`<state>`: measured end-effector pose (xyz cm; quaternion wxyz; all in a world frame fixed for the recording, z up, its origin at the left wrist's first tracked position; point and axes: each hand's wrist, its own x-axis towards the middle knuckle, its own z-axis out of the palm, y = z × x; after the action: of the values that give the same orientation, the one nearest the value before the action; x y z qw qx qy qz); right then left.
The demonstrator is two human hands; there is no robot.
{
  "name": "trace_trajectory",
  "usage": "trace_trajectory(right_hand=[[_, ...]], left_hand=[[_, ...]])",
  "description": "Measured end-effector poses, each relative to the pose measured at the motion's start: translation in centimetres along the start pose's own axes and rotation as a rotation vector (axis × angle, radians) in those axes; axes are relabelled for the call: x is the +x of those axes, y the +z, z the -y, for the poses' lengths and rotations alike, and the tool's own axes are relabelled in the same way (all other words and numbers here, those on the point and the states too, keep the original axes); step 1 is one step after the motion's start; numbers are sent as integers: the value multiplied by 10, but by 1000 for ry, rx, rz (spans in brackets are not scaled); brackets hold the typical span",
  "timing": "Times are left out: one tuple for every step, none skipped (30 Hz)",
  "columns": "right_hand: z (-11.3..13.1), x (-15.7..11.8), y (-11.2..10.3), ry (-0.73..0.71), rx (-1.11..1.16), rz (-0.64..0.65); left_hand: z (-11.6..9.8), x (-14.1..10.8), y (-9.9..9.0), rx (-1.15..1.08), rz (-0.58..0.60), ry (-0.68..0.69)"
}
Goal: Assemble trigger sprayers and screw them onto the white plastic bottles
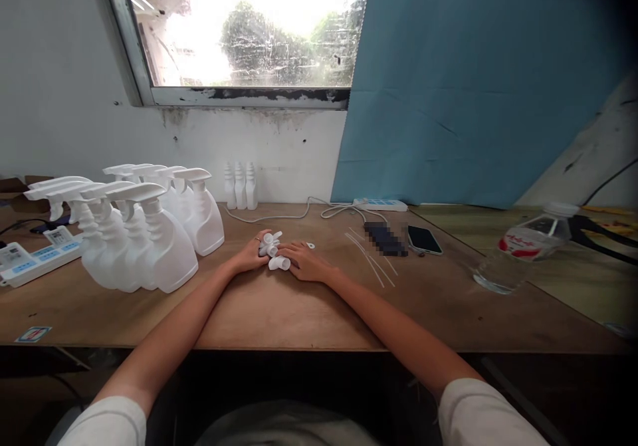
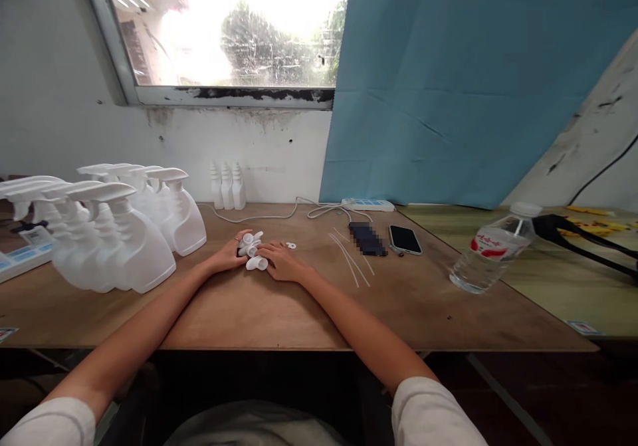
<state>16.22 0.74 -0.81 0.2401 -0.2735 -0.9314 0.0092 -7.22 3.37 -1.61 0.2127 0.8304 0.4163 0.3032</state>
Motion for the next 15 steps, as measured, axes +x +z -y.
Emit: trace_trajectory(right_hand=[[-1, 1, 3, 6, 20, -26], [-3, 2, 6, 14, 54, -58], [-6, 3, 9, 20, 102, -92], [-8, 4, 12, 25, 159, -124], [-11, 4, 14, 30, 220, -148], [-14, 5, 16, 38, 278, -163], [-16, 6, 17, 55, 330, -173], [-18, 6, 19, 80, 377, -182], [-19, 7, 19, 111, 419, -195], [-19, 7, 20, 143, 458, -207], [-18, 8, 20, 174, 492, -217], [-18, 8, 20, 205, 519, -226], [-17, 9, 21, 233, 543, -236], [-16, 10, 21, 259, 566, -248], [-16, 12, 21, 281, 596, -269]], left_hand=[[0, 0, 0, -10, 2, 11], [1, 1, 0, -23, 6, 22], [2, 1, 0, -39, 13, 30], [3, 2, 0, -55, 21, 35], [4, 2, 0, -71, 28, 36], [5, 3, 0, -87, 34, 36], [5, 3, 0, -104, 38, 38], [5, 4, 0, -121, 42, 40], [4, 4, 0, -138, 47, 42], [3, 4, 0, -153, 52, 46], [2, 5, 0, -165, 57, 53], [0, 5, 1, -173, 65, 63], [-2, 5, 1, -180, 73, 70], [-3, 5, 2, -184, 82, 70], [-4, 6, 3, -187, 87, 61]])
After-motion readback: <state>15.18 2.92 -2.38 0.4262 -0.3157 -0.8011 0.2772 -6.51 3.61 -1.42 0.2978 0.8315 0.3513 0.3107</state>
